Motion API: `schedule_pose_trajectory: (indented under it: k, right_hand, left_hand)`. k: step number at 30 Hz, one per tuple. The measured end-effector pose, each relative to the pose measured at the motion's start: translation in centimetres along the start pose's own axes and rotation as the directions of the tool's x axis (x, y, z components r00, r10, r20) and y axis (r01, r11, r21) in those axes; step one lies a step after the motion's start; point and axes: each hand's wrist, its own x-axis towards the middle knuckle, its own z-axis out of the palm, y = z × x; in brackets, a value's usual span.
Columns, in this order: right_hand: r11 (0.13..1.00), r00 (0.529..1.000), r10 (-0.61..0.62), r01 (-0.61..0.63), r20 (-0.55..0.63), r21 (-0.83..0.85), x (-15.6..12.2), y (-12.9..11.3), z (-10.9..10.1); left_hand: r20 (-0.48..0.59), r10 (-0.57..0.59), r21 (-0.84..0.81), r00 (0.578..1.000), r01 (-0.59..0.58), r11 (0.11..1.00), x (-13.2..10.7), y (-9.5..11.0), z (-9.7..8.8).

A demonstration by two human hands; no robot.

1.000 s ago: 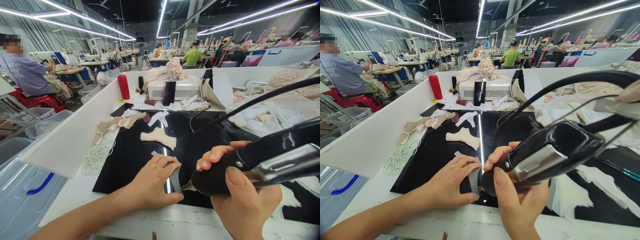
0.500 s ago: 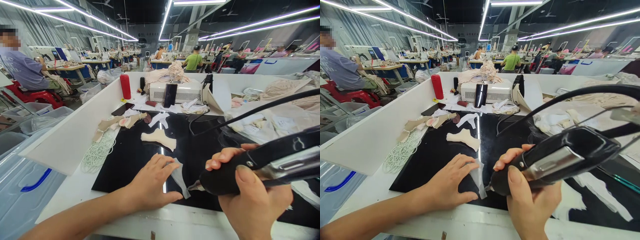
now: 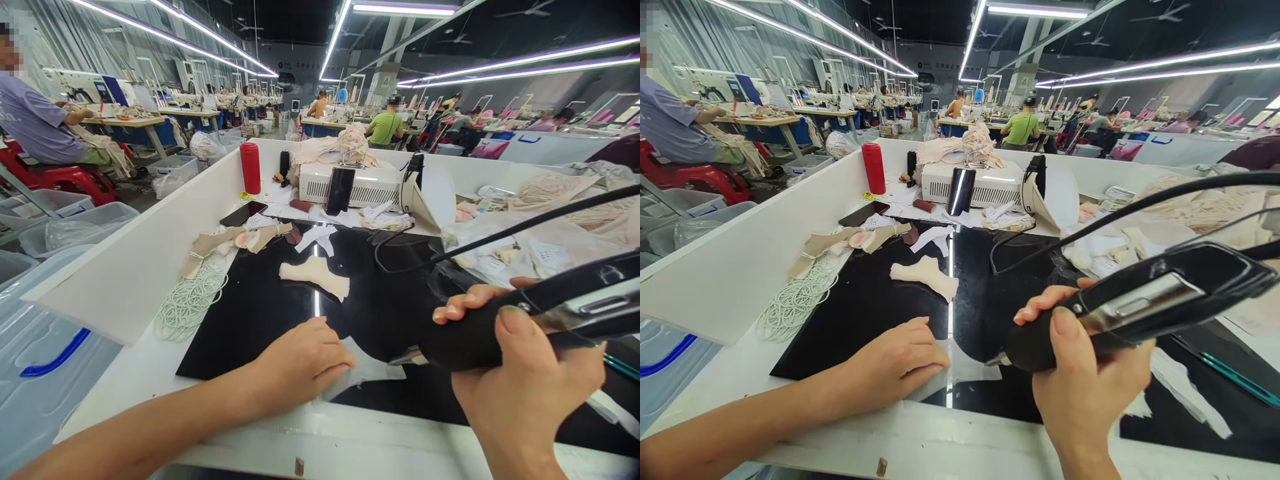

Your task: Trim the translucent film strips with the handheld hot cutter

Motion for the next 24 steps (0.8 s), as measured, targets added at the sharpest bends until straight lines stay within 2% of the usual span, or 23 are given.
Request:
schedule_pose_trajectory:
  k: [7, 11, 18, 24]
  right_hand:
    - [0.997, 0.98, -0.015, 0.001, 0.198, 0.075, -2.2, 0.5, 1.3]
    - [0.996, 0.965, -0.004, -0.021, 0.263, 0.09, -3.2, 0.6, 1.2]
    - [0.994, 0.961, 0.036, -0.063, 0.273, 0.091, -3.3, 0.0, 0.3]
    - [0.996, 0.963, 0.017, -0.041, 0.269, 0.082, -3.3, -0.3, 0.4]
  left_hand:
    - [0.021, 0.045, -0.067, 0.999, -0.043, 0.997, 0.4, -0.6, -0.6]
    - [0.041, 0.033, -0.064, 0.999, -0.031, 0.997, 0.4, -0.6, -0.6]
    - [0.038, 0.021, -0.069, 0.999, -0.018, 0.997, 0.4, -0.5, -0.5]
    - [0.039, 0.023, -0.053, 0.999, -0.021, 0.998, 0.5, -0.4, -0.5]
